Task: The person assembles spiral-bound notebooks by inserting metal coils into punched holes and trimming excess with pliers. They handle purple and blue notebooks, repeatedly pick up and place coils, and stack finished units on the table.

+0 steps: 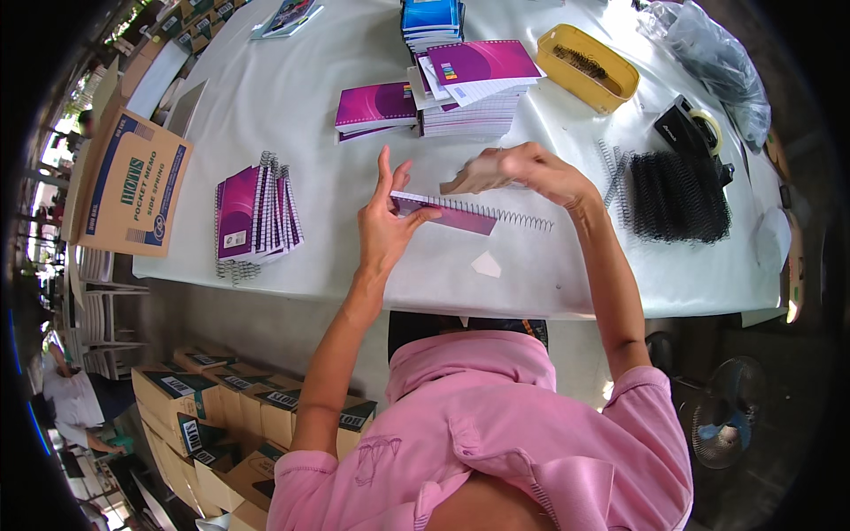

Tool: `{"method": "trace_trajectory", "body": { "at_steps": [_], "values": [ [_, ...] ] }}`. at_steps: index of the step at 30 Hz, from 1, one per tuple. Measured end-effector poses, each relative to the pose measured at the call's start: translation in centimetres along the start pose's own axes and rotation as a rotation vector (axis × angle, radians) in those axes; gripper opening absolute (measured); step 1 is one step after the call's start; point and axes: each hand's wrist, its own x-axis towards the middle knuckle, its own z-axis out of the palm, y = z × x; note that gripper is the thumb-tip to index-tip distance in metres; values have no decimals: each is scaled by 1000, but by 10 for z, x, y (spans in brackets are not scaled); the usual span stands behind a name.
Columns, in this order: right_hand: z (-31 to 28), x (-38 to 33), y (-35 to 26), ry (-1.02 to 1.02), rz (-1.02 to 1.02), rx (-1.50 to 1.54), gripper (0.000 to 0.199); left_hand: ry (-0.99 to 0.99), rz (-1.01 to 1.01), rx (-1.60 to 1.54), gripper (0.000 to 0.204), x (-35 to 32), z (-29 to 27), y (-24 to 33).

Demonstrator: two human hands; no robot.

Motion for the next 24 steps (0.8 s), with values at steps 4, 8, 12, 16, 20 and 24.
{"method": "trace_trajectory", "body": {
  "at_steps": [4,8,12,16,20,24],
  "values": [
    [6,5,-6,-3,35,-36,57,-8,41,-54,100,-2,-2,-11],
    [7,4,-5,-38,-70,302,58,-28,37,-114,93,1,-3,-13],
    [7,13,-7,-6,38,-60,57,-61,-4,-69,92,0,-3,-10],
    [13,16,0,2,13,-81,56,-87,-5,-97,88,-1,-5,-14],
    [-5,-4,-14,132,24,-177,56,-135,38,-255,78,1,-17,-25],
    [-36,-36,-2,588,-1,-1137,36,-355,-167,-172,65,13,-32,-8]
  ]
}}
